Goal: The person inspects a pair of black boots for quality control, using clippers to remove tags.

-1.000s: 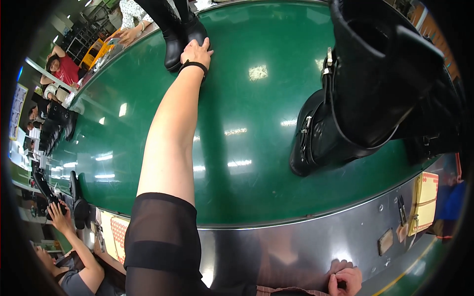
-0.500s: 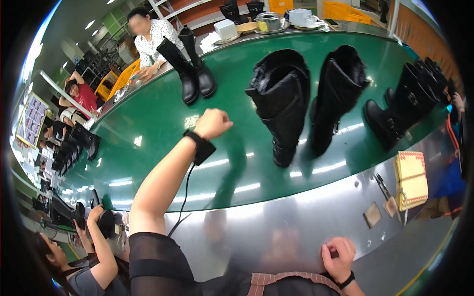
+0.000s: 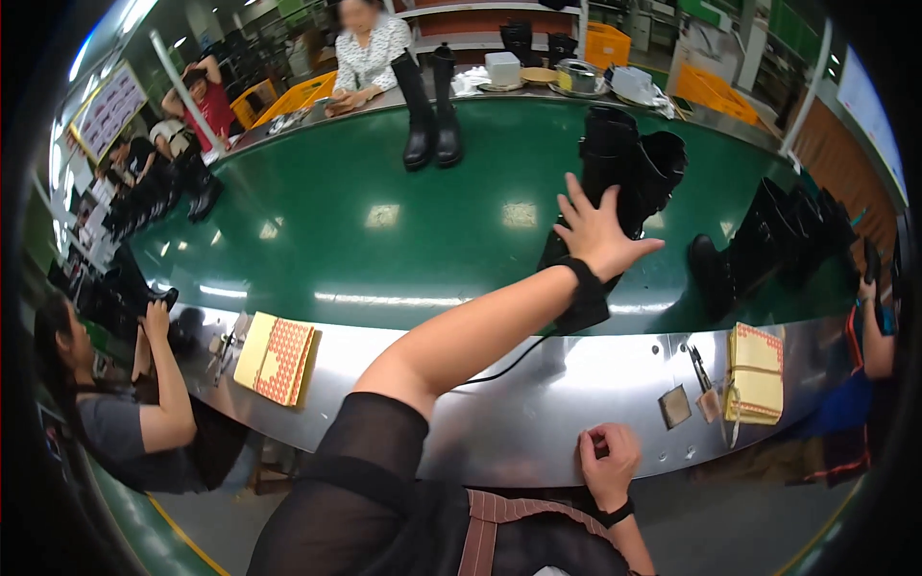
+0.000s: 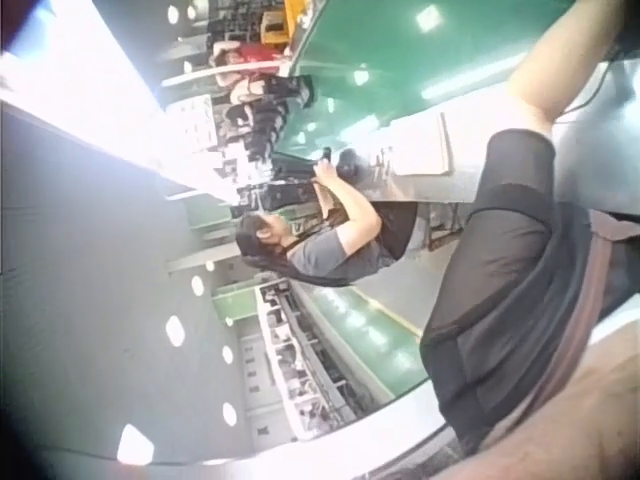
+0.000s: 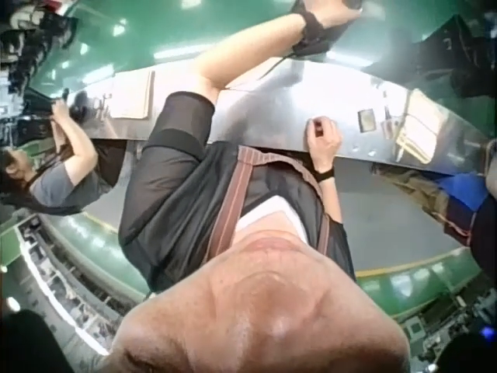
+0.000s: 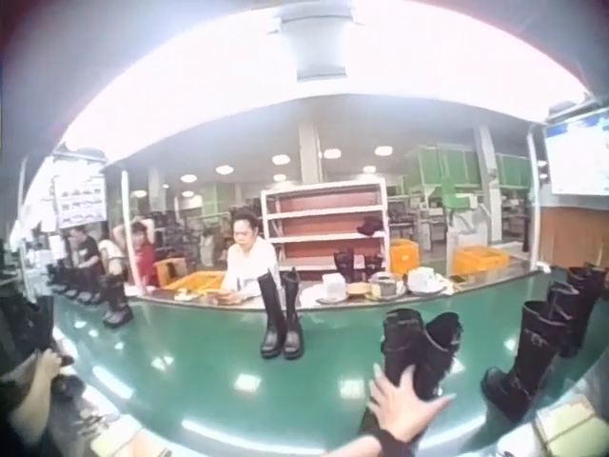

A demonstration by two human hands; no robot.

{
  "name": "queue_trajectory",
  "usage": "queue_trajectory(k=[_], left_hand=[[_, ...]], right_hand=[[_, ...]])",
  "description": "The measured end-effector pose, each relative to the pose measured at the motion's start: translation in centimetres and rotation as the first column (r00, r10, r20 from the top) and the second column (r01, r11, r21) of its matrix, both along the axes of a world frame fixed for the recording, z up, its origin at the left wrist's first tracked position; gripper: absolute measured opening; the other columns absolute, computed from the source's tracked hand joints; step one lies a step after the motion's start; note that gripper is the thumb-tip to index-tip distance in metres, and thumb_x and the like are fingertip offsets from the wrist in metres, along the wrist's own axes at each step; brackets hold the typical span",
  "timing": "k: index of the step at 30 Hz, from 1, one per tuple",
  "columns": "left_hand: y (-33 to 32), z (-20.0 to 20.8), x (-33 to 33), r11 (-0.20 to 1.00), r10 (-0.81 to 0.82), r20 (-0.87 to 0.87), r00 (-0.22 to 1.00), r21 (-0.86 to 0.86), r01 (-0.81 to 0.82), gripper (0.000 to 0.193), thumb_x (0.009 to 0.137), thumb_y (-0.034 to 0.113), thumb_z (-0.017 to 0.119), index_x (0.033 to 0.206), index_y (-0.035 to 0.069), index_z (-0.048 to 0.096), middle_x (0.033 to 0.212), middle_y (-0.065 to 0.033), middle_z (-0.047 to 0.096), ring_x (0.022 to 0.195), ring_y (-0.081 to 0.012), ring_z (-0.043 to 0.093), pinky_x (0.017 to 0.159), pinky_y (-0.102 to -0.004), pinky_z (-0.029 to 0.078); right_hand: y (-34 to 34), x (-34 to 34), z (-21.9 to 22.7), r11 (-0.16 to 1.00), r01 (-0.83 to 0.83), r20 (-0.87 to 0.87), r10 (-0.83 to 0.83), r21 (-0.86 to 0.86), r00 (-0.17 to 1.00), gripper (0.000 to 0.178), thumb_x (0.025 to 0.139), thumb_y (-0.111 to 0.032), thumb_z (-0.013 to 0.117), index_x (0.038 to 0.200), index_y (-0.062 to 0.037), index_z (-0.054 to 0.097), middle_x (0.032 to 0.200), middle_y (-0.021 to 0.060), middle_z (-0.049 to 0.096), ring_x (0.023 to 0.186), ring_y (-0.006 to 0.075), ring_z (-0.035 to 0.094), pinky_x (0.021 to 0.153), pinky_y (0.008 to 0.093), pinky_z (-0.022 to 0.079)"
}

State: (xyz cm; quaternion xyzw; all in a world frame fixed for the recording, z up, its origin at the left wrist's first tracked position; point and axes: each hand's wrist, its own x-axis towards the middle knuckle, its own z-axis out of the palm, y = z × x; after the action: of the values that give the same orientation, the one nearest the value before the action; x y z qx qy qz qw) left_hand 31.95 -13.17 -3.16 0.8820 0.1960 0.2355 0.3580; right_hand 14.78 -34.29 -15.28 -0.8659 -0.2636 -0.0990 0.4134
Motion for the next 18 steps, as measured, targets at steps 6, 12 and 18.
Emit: queue_trajectory(k=[6,12,18], left_hand=[[0.7,-1.2,3.6,0.988,0.152,0.001,0.988,-0.015,-0.152,0.061,0.071,0.041,0.075,0.122,0.015,0.055,0.137,-0.0198,0.026,0.124,-0.0447,0.035,0.096,-0.0588,0.037],[10.9,-1.8,0.6,0.992,0.118,0.138,0.983,0.026,-0.123,0.037,0.078,0.028,0.069,0.101,-0.001,0.066,0.112,-0.0281,0.054,0.098,-0.0416,0.059,0.088,-0.0443,0.049],[22.3,2.0,-8.4,0.964,0.265,0.129,0.956,-0.064,-0.258,0.036,0.075,0.025,0.074,0.098,-0.001,0.067,0.096,-0.0213,0.068,0.092,-0.0357,0.065,0.078,-0.0410,0.052]], right_hand=[[0.0,-0.3,-0.9,1.000,-0.013,0.050,0.012,0.023,0.999,0.013,0.072,-0.008,0.070,0.071,-0.0076,0.057,0.067,0.0049,0.055,0.059,0.0236,0.053,0.057,0.0361,0.040],[-0.4,-0.4,-0.8,0.998,0.030,-0.006,-0.029,0.052,1.000,0.014,0.073,-0.009,0.070,0.071,-0.0060,0.057,0.068,0.0069,0.056,0.060,0.0246,0.054,0.057,0.0363,0.041],[-0.6,-0.3,-0.8,0.999,0.026,0.053,-0.028,0.047,0.998,0.013,0.073,-0.008,0.070,0.072,-0.0054,0.057,0.069,0.0073,0.056,0.060,0.0240,0.053,0.058,0.0358,0.041]])
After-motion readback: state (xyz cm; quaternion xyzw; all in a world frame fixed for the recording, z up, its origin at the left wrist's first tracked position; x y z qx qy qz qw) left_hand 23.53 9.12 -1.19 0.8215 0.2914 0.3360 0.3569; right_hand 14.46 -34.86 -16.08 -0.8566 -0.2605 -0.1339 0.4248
